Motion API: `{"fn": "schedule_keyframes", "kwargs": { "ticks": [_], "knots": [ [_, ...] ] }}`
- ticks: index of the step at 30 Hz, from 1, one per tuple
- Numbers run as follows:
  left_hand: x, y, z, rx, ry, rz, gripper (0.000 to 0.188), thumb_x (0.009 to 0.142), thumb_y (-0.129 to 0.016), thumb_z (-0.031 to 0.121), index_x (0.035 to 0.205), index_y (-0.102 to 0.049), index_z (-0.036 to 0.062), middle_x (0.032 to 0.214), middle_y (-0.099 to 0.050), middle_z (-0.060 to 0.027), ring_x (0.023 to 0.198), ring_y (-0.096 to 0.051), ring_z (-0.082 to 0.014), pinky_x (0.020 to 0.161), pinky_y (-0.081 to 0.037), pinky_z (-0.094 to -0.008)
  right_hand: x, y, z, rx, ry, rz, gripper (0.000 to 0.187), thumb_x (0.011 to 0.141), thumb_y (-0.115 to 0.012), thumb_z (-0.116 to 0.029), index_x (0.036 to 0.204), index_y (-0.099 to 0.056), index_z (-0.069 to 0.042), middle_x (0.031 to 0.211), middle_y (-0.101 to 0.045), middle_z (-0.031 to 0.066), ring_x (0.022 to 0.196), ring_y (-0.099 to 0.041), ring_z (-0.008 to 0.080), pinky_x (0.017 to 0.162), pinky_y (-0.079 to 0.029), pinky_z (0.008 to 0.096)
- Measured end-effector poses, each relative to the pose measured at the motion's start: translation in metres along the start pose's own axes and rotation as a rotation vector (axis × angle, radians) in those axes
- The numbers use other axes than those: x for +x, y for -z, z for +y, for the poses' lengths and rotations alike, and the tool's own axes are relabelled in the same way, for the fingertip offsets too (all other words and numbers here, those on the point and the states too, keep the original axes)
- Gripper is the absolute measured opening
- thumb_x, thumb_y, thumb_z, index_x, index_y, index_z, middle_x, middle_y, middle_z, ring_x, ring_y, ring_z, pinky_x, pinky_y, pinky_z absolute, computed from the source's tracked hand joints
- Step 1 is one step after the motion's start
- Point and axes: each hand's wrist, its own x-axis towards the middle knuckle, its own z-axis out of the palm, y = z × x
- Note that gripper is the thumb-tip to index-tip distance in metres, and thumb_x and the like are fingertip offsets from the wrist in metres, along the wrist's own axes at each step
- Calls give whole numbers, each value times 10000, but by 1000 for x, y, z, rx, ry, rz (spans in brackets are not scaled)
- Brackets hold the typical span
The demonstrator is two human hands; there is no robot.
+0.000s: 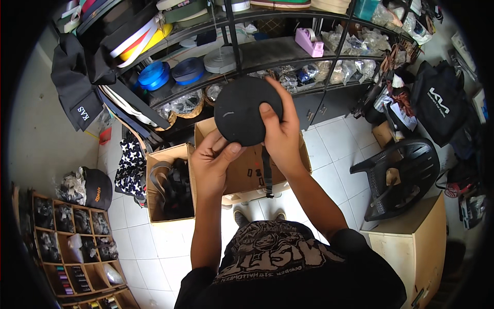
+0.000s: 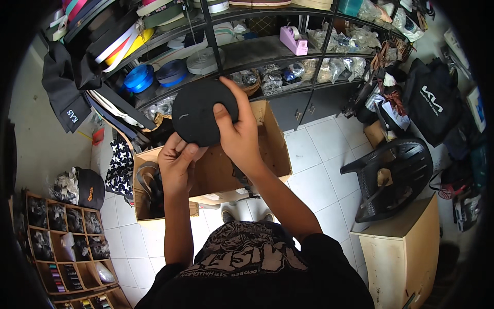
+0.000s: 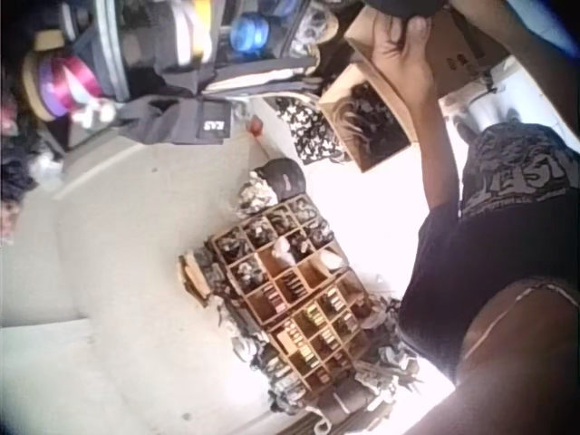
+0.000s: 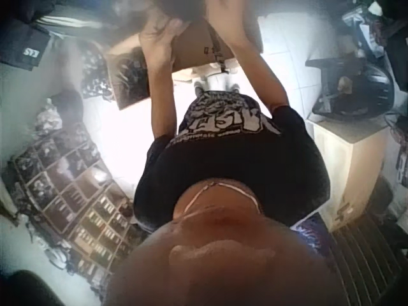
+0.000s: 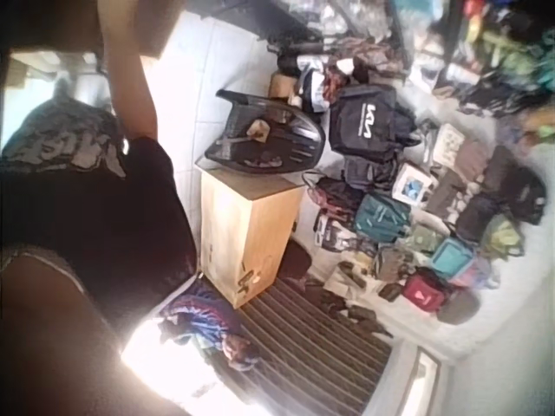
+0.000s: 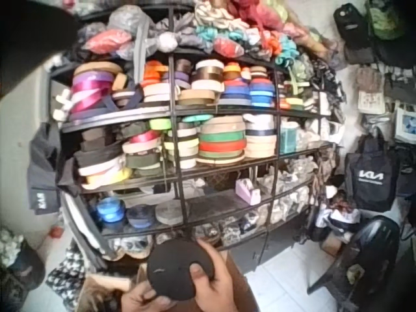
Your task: The person takes rolls of straps out of cardboard boxes by hand, places them onto a storage shelf above, and sorts through straps inside the boxes.
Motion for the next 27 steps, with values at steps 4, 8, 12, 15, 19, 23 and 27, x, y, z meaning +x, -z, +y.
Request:
{"fn": "schedule_keyframes", "kwargs": {
  "ticks": [4,8,12,15,19,23,27],
  "knots": [
    [0,8,0,50,39,-21,403,853,-660,33,1219,-533,-77,1115,-644,-149,1001,-633,-202,897,-528,-342,-5,6,-1,-3,-65,-9,413,933,-554,-105,1324,-461,-8,1217,-558,117,1093,-542,174,941,-422,281],
    [0,7,10,67,72,73,327,907,-631,146,1158,-579,-57,1023,-651,-103,884,-623,-131,764,-515,-261,-13,14,1,-132,-111,-285,413,896,-586,-87,1300,-512,-34,1205,-599,124,1087,-575,179,930,-442,294],
    [1,8,13,94,99,168,307,916,-631,191,1099,-612,-54,950,-661,-90,807,-623,-114,721,-512,-251,-20,11,-5,-189,-99,-438,414,868,-609,-72,1277,-546,-52,1126,-643,138,985,-635,199,859,-486,301],
    [-1,11,9,90,97,194,297,907,-642,189,1081,-624,-51,926,-666,-94,784,-626,-118,707,-512,-244,-21,10,-6,-194,-134,-475,415,849,-619,-63,1261,-564,-58,1075,-662,150,949,-657,229,833,-500,311],
    [-1,11,10,142,67,207,289,897,-654,182,1068,-632,-50,925,-667,-99,780,-626,-121,696,-512,-239,-21,14,-4,-182,-160,-532,416,837,-622,-60,1250,-573,-61,1063,-667,151,937,-665,233,831,-508,321],
    [-2,11,12,240,93,172,287,911,-625,206,1072,-635,-32,931,-655,-69,794,-618,-112,714,-501,-233,-23,14,0,-223,-68,-568,434,822,-634,-76,1251,-563,-65,1024,-680,153,888,-684,273,794,-531,334],
    [-3,12,10,252,87,201,283,904,-636,208,1052,-645,-33,898,-656,-68,766,-613,-108,696,-498,-231,-25,11,1,-227,-122,-579,433,829,-636,-92,1254,-557,-63,1035,-677,154,901,-681,277,797,-529,340]
  ]
}}
